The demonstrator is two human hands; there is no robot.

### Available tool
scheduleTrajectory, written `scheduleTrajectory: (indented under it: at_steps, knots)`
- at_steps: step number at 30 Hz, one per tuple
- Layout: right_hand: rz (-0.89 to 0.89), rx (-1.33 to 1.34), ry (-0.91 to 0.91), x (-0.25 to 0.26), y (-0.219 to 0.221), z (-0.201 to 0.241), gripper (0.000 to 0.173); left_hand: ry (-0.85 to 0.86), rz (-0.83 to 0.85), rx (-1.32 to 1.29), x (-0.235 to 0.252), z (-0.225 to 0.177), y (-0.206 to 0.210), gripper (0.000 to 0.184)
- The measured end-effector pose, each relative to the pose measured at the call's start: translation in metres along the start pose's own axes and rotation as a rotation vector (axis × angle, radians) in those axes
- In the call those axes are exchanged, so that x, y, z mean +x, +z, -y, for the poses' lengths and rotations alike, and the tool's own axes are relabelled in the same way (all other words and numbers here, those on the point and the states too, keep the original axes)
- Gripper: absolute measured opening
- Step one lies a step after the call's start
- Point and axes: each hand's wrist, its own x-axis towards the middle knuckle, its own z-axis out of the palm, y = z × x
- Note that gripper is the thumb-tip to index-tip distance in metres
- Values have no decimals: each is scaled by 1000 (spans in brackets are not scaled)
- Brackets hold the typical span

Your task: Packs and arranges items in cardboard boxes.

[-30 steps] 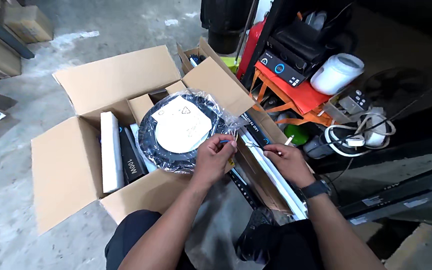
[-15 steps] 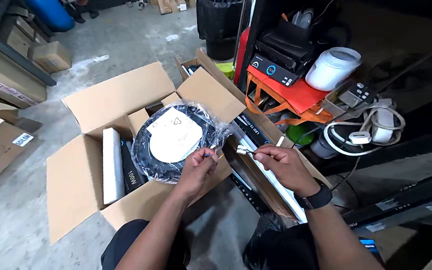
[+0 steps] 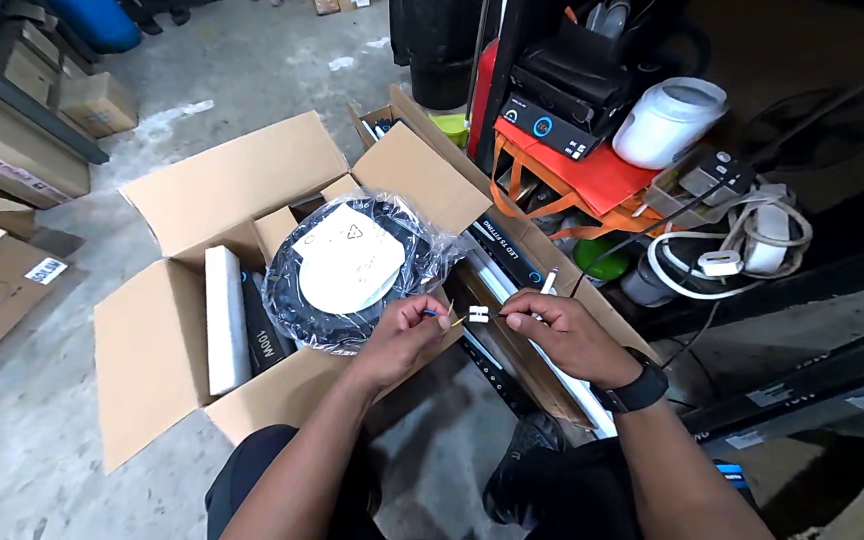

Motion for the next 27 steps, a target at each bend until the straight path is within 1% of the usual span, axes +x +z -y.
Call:
scheduleTrajectory:
  at_steps: [6, 11, 13, 15, 16, 20, 23, 27]
  knots:
    - [-43, 21, 9, 2, 3, -1, 22, 5, -2, -14, 0, 1, -1, 10]
    - [-76, 118, 204, 4, 7, 5, 17, 3, -37, -33, 0, 1, -2, 10]
    - [-89, 109, 231, 5, 8, 6, 21, 6, -47, -36, 0, 1, -3, 10]
    - [-116, 78, 208, 5, 9, 6, 32, 8, -40, -35, 0, 2, -3, 9]
    - [-135, 59, 203, 6, 9, 6, 33, 6, -35, -28, 0, 2, -3, 9]
    - [-171, 27, 197, 6, 10, 8, 25, -6, -26, -15, 0, 2, -1, 9]
    - [-171, 43, 130, 5, 10, 6, 26, -15, -15, 8, 0, 3, -1, 9]
    - [-189, 22, 52, 5, 10, 3, 19, -18, -9, 26, 0, 2, 1, 8]
